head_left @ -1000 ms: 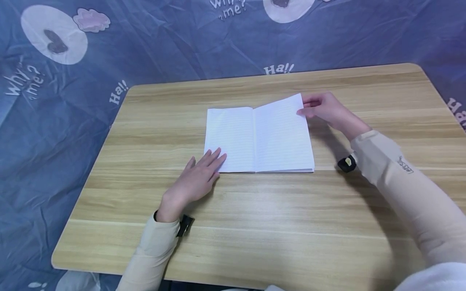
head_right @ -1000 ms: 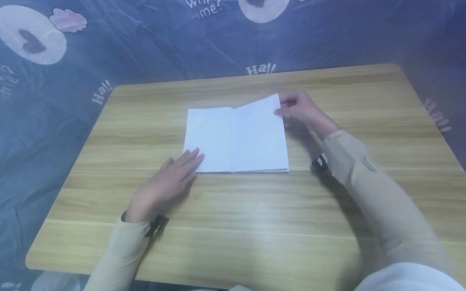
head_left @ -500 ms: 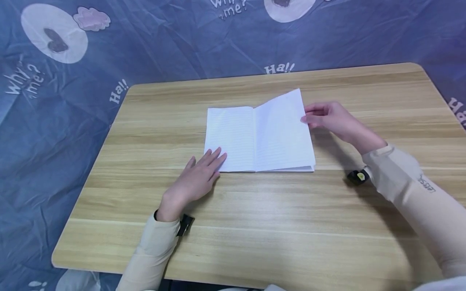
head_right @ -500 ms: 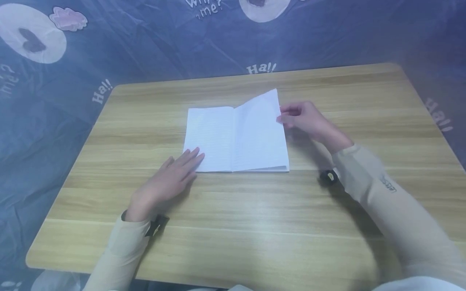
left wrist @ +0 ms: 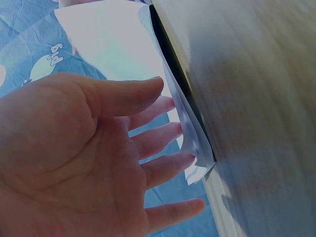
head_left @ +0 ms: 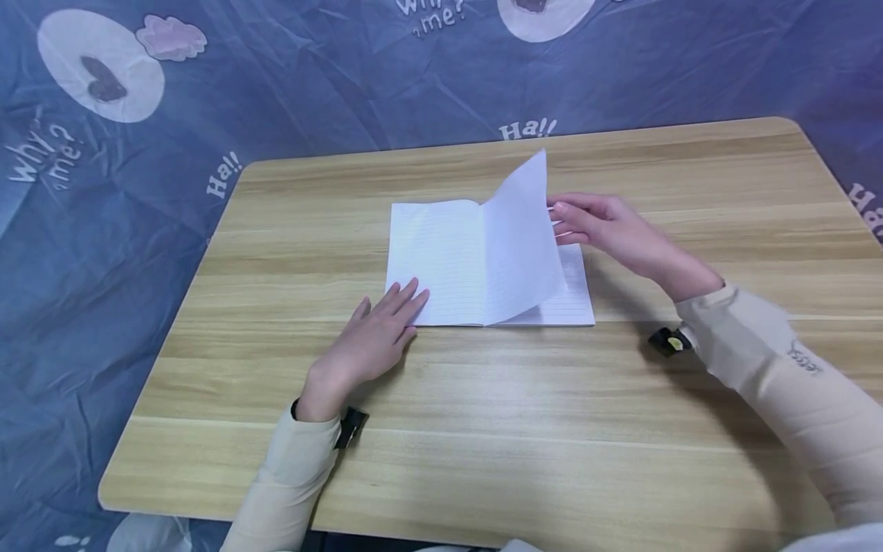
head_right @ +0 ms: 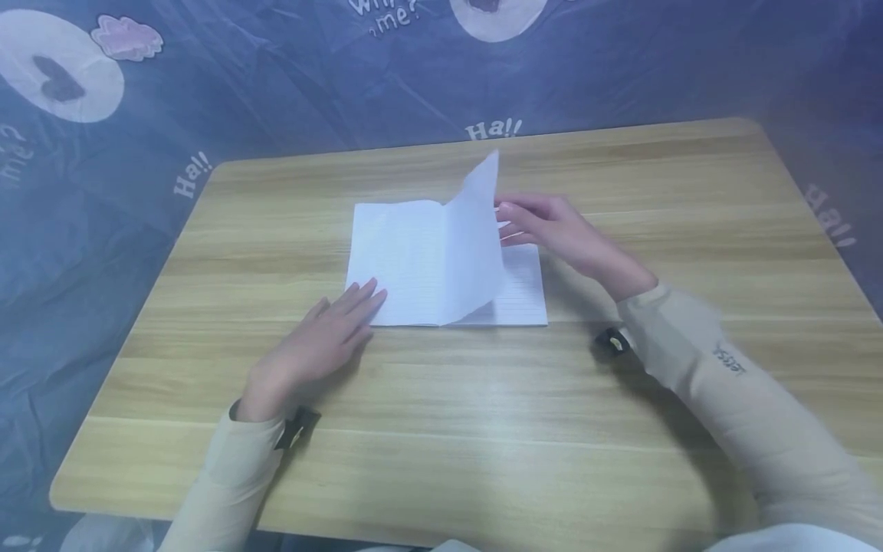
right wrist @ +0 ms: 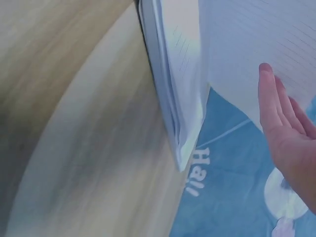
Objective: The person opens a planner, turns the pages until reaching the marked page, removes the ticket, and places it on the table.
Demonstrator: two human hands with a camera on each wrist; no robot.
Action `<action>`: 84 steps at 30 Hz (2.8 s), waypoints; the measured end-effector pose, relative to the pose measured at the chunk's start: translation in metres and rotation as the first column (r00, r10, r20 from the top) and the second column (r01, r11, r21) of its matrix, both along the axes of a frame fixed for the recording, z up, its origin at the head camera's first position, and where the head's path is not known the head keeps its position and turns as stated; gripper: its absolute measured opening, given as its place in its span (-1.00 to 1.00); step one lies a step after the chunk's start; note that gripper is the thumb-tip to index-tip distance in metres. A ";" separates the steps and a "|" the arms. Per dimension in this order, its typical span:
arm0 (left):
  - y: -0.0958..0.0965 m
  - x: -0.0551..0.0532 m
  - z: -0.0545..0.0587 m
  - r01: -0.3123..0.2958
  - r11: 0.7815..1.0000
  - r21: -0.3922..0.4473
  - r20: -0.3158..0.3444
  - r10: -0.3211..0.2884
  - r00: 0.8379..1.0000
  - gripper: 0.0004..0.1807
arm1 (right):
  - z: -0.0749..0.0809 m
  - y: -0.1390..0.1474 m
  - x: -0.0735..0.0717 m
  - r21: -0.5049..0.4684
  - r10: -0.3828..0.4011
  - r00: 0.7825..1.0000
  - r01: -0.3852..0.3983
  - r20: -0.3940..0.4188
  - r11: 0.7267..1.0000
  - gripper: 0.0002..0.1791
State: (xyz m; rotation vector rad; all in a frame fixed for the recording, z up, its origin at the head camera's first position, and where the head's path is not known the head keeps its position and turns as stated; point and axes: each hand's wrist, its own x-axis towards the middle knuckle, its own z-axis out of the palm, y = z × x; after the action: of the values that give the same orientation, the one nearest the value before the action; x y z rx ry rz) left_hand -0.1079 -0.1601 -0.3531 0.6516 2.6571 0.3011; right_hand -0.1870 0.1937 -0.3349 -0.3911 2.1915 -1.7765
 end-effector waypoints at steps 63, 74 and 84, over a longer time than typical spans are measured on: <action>-0.003 0.001 0.000 -0.005 1.000 0.030 0.002 0.005 1.000 -0.39 | -0.022 -0.065 -0.035 0.710 0.433 0.855 -0.116 -0.284 0.694 -0.47; -0.004 0.001 -0.001 -0.008 1.000 0.022 0.014 0.008 1.000 -0.38 | -0.026 -0.043 -0.071 0.727 0.298 0.918 -0.016 -0.261 0.687 -0.60; -0.004 -0.001 0.000 -0.001 1.000 0.027 0.008 0.000 1.000 -0.39 | -0.025 -0.040 -0.081 0.715 0.293 0.920 -0.020 -0.260 0.699 -0.53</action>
State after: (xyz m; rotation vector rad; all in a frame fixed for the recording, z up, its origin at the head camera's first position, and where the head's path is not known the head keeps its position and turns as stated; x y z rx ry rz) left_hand -0.1084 -0.1644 -0.3528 0.6570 2.6500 0.3400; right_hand -0.2677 0.1532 -0.3599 -0.7230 2.7672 -0.6872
